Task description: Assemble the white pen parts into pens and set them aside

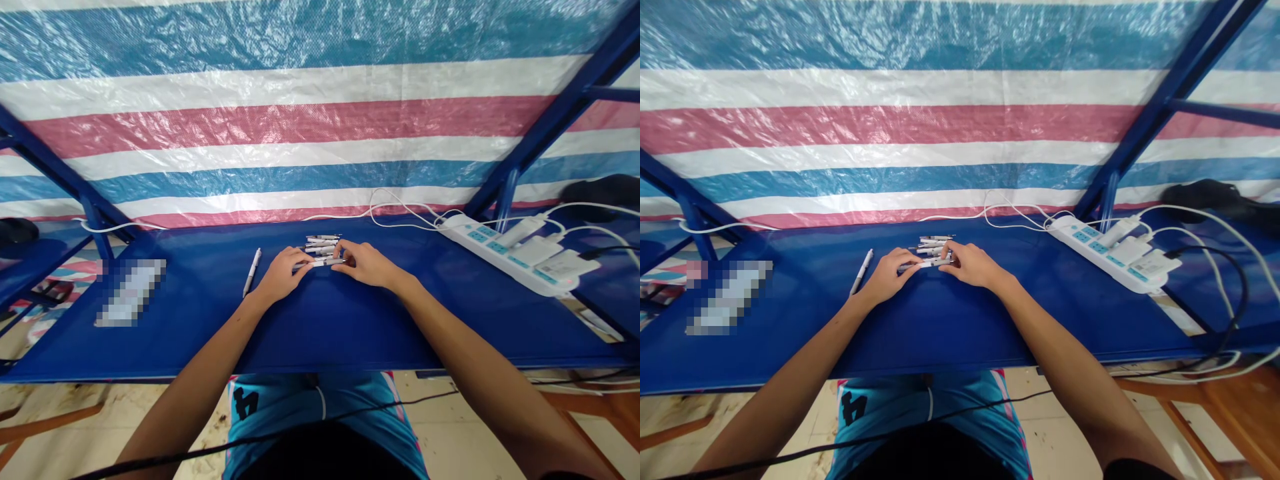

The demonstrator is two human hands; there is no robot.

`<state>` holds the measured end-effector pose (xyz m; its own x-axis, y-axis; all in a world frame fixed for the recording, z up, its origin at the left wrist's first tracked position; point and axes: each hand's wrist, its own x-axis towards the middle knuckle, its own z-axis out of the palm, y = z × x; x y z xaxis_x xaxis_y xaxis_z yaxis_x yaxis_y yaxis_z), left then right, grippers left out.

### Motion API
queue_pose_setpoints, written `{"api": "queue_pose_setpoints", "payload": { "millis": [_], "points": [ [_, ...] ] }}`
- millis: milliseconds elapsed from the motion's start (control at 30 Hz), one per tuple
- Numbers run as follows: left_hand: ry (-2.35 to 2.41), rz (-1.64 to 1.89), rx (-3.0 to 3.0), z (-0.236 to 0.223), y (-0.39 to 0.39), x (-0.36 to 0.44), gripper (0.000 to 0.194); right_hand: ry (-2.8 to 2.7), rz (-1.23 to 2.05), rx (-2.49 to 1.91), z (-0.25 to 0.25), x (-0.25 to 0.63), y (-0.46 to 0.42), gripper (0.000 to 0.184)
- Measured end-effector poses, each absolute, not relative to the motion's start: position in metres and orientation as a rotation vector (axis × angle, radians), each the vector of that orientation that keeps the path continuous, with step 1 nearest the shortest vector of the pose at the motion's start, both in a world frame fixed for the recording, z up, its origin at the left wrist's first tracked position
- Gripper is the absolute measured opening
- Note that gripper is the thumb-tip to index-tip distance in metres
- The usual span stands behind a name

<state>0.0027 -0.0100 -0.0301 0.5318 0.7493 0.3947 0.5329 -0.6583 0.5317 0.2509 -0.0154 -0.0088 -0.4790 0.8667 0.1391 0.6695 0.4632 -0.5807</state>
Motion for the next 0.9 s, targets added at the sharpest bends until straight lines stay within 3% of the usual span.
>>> {"api": "queue_pose_setpoints", "payload": {
  "millis": [167,400,500,700,833,900],
  "points": [
    [1.058,0.869,2.421,-0.0294,-0.0101,0.0027,0.025,-2.322,0.709,-1.306,-0.0078,0.2512,-0.0154,0.040],
    [1.058,0.876,2.414,-0.0288,-0.0109,0.0036,0.024,-2.318,0.671,-1.296,-0.0088,0.2512,-0.0155,0.024],
    [1.055,0.876,2.415,-0.0289,-0.0107,0.0037,0.024,-2.326,0.713,-1.320,-0.0081,0.2504,-0.0156,0.036],
    [1.045,0.880,2.431,-0.0299,-0.0100,0.0033,0.024,-2.291,0.648,-1.339,-0.0054,0.2491,-0.0168,0.018],
    [1.047,0.878,2.437,-0.0300,-0.0100,0.0030,0.025,-2.320,0.692,-1.301,-0.0083,0.2502,-0.0153,0.035],
    [1.045,0.878,2.441,-0.0297,-0.0100,0.0030,0.025,-2.306,0.676,-1.263,-0.0093,0.2510,-0.0148,0.029]
  ]
}}
